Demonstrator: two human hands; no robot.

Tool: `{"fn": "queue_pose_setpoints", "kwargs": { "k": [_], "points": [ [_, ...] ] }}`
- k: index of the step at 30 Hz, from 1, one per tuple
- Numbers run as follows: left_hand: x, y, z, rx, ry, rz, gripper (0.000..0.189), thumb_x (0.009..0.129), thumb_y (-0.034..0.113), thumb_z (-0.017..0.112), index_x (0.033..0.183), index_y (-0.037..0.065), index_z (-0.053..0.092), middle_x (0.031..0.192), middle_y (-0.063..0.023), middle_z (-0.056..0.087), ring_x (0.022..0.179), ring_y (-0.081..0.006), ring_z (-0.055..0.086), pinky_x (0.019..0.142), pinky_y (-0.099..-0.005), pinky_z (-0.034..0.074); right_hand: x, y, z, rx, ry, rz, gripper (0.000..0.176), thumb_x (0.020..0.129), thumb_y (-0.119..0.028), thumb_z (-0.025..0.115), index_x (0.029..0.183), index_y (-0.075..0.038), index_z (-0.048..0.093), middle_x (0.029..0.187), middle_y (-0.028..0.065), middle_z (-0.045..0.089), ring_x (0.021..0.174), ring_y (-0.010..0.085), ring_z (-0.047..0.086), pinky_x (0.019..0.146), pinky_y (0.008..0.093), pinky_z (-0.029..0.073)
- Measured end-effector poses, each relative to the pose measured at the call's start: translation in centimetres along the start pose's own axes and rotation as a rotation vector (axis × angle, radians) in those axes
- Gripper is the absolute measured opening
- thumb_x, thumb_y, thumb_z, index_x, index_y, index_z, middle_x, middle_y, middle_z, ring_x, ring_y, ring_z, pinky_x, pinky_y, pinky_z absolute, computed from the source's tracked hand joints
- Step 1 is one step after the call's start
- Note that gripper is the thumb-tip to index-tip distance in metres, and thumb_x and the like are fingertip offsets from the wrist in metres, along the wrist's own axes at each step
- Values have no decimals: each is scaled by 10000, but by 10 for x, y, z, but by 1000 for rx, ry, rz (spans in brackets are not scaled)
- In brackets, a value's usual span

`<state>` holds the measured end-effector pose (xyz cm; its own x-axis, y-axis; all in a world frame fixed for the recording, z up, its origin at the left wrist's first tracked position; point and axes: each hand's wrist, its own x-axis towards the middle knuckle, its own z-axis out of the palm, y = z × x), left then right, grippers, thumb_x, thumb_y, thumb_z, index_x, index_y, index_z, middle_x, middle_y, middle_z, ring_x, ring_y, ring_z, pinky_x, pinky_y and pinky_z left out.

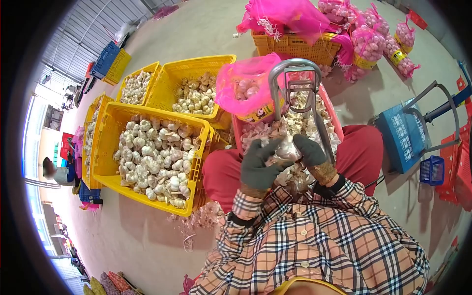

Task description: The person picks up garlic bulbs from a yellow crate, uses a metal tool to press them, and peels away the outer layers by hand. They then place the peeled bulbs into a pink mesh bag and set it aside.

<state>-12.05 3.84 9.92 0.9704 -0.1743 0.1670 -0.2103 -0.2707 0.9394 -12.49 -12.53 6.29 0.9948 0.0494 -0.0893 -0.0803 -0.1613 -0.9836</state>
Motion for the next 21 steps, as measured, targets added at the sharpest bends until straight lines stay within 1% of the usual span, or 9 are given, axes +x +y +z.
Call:
{"fn": "queue_pose_setpoints", "kwargs": {
  "k": [2, 4, 5, 6, 8, 10, 13, 16, 21],
  "points": [
    [-9, -24, 15, -735, -17, -82, 335, 714, -137, 607, 1029, -26, 592, 904, -61, 511, 857, -175, 575, 741, -267, 491, 3, 30, 10, -103, 119, -352, 272, 914, -172, 464, 1077, 32, 541, 953, 130, 606, 897, 202, 589, 791, 292, 472],
    [-18, -33, 28, -740, 61, -83, 302, 696, -153, 596, 977, -45, 597, 891, -72, 505, 834, -169, 572, 720, -294, 504, 4, 34, 11, 151, 106, 47, 275, 917, -177, 455, 1061, 41, 541, 991, 148, 610, 960, 239, 583, 819, 308, 463],
    [-22, -32, 31, -503, 79, -12, 275, 702, -137, 601, 960, -40, 604, 884, -74, 520, 827, -161, 574, 711, -296, 507, 5, 31, 13, -149, 222, -500, 262, 899, -140, 463, 1079, 41, 525, 1004, 160, 601, 925, 245, 589, 802, 309, 469],
    [-26, -31, 34, -267, 98, 61, 249, 709, -121, 605, 942, -34, 610, 877, -76, 534, 820, -154, 576, 702, -298, 509, 7, 26, 9, -152, 228, -501, 262, 899, -140, 463, 1079, 41, 525, 1004, 160, 601, 925, 245, 589, 802, 309, 469],
    [-36, -21, 33, -308, -54, -59, 229, 743, -36, 627, 970, -13, 611, 895, -96, 578, 829, -168, 576, 721, -303, 497, 12, 0, -1, 475, 40, 474, 305, 842, -57, 473, 1130, 37, 498, 1080, 179, 574, 917, 280, 585, 790, 326, 479],
    [-35, -11, 18, 263, -946, -34, 291, 751, 67, 664, 1029, 8, 601, 927, -106, 607, 860, -179, 567, 765, -284, 471, 16, -6, -8, 521, 101, 500, 284, 836, -106, 510, 1089, 24, 522, 1000, 142, 590, 794, 235, 596, 702, 300, 489],
    [-17, -6, -8, 359, -839, -290, 436, 746, 141, 685, 1144, 27, 547, 1003, -125, 595, 933, -187, 553, 817, -278, 448, 33, 46, -2, 52, 128, -427, 352, 874, -362, 540, 911, -13, 572, 732, 0, 511, 630, 77, 496, 575, 222, 418],
    [1, -8, -25, 220, -202, -171, 561, 724, 83, 702, 1236, 41, 478, 1084, -116, 574, 988, -169, 535, 848, -281, 446, 20, 6, -7, 200, -176, 186, 304, 867, -322, 561, 859, -20, 596, 701, -11, 521, 643, 75, 480, 576, 234, 405],
    [3, -31, -3, -251, -343, -85, 663, 678, -35, 708, 1274, 14, 421, 1166, -102, 536, 1026, -144, 514, 873, -273, 447, 12, 36, 9, 167, -121, 36, 171, 810, -116, 567, 951, -32, 617, 907, 80, 616, 784, 178, 593, 729, 232, 461]
  ]
}}
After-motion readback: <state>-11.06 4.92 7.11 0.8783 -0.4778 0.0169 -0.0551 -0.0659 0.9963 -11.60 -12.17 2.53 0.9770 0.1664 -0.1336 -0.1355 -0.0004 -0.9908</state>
